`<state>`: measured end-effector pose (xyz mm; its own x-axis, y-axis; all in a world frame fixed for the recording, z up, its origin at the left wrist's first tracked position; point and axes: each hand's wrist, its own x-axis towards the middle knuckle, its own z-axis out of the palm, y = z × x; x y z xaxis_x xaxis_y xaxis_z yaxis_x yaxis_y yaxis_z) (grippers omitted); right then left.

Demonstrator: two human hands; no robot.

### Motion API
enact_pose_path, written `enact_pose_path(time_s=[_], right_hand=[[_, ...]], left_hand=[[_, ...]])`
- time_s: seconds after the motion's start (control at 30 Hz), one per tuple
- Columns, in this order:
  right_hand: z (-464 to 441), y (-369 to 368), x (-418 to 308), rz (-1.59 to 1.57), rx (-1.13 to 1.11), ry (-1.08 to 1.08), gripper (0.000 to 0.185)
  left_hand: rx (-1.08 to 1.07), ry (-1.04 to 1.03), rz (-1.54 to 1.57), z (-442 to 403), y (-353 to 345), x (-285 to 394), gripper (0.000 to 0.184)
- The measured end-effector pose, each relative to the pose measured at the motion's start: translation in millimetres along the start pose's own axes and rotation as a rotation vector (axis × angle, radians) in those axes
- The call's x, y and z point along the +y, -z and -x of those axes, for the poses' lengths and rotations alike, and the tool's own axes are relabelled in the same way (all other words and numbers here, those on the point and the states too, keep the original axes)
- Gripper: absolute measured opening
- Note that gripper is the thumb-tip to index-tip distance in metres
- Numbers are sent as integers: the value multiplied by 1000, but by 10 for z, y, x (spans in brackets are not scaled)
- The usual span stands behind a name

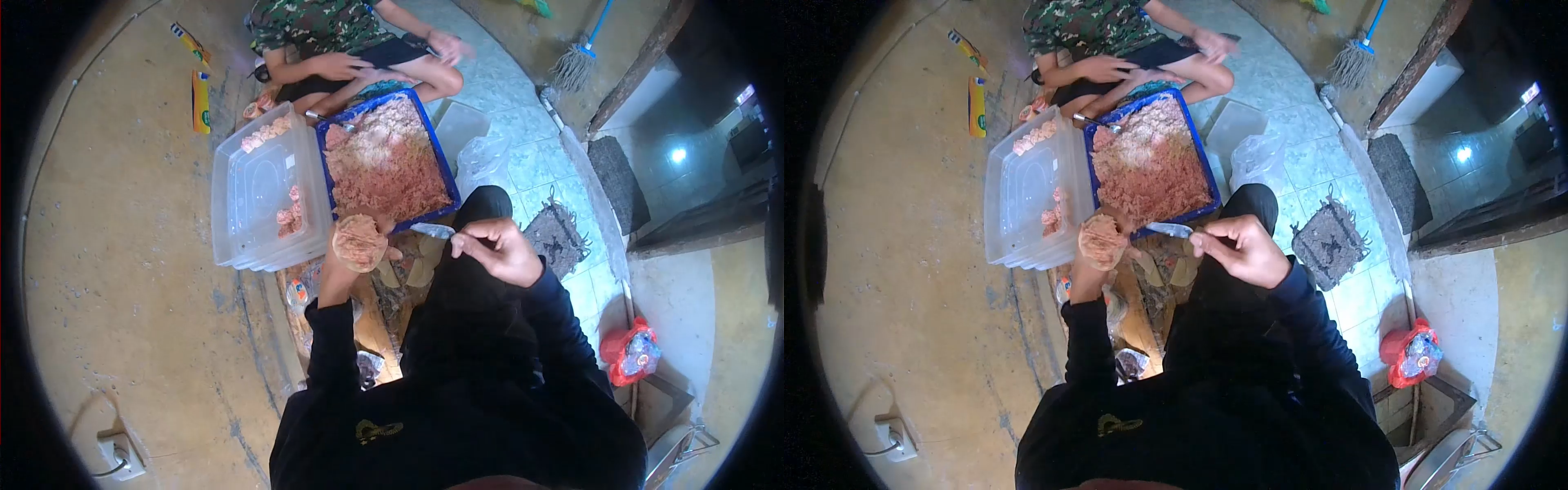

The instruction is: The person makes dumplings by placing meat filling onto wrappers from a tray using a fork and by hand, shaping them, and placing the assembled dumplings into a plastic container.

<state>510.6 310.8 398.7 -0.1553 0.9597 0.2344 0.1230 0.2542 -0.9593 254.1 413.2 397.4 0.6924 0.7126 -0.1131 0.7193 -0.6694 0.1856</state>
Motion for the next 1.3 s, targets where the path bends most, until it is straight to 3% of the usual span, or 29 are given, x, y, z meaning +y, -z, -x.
enact_pose_path(time_s=[0.03, 0.1, 0.13, 0.17, 0.23, 0.27, 0.33, 0.37, 0.5, 0.6, 0.63, 0.7, 0.77, 0.8, 0.9, 0.93, 1.03, 1.13, 1.2, 1.23, 1.27, 1.3], right_hand=[[-8, -34, 15, -67, -20, 16, 21], [-72, -140, 69, -40, -78, 81, 19], [-133, -236, 106, -24, -92, 168, 19], [-137, -263, 150, 30, -69, 114, 18], [-184, -263, 139, 182, 9, 127, 17], [-185, -234, 99, 239, 13, 108, 14], [-157, -268, 87, 89, 22, 130, 12], [-122, -322, 78, 64, 7, 95, 12], [-128, -578, 107, 80, 7, 38, 6], [-216, -560, 36, 117, 37, 79, 5], [-234, -546, -28, 160, 44, 74, 6], [-258, -540, -114, 262, 5, 109, 7], [-304, -608, -100, 406, -70, 108, 7], [-295, -625, -92, 402, -77, 103, 7], [-353, -629, -56, 359, 165, 56, 8], [-334, -647, -49, 357, 157, 50, 8], [-240, -714, -6, 275, -15, -31, 6], [-306, -852, 35, 210, 56, -5, 5], [-334, -807, 14, 262, 65, 73, 2], [-322, -784, 5, 276, 46, 78, 3], [-304, -766, -6, 292, 25, 79, 3], [-315, -771, -6, 294, 26, 72, 3]], left_hand=[[235, -131, 571, -12, 43, 157, 35], [292, -250, 982, 29, 27, 198, 37], [285, -228, 1005, -19, -43, 185, 37], [309, -245, 962, -90, -135, 166, 40], [264, -21, 1167, -37, -75, 280, 40], [265, -8, 1183, -14, -169, 216, 40], [543, -84, 864, 7, -234, 34, 44], [584, 6, 1339, 65, -315, 63, 49], [768, -166, 1098, -4, -378, 192, 55], [628, -54, 1260, 159, 36, 317, 51], [425, -121, 1458, 220, 198, 246, 49], [215, -193, 1650, 251, 217, 37, 48], [-240, -158, 2001, 190, -34, -219, 49], [-237, -149, 2007, 210, -137, -231, 49], [243, 206, 1790, 233, -254, -263, 36], [245, 216, 1795, 243, -289, -325, 36], [313, 102, 1273, 230, -308, -326, 35], [465, -37, 1378, 199, -166, -26, 45], [544, -104, 1522, 198, -103, -8, 64], [540, -105, 1524, 226, 17, -71, 64], [247, -104, 1700, 291, 172, -180, 71], [92, -110, 1785, 295, 174, -258, 74]])
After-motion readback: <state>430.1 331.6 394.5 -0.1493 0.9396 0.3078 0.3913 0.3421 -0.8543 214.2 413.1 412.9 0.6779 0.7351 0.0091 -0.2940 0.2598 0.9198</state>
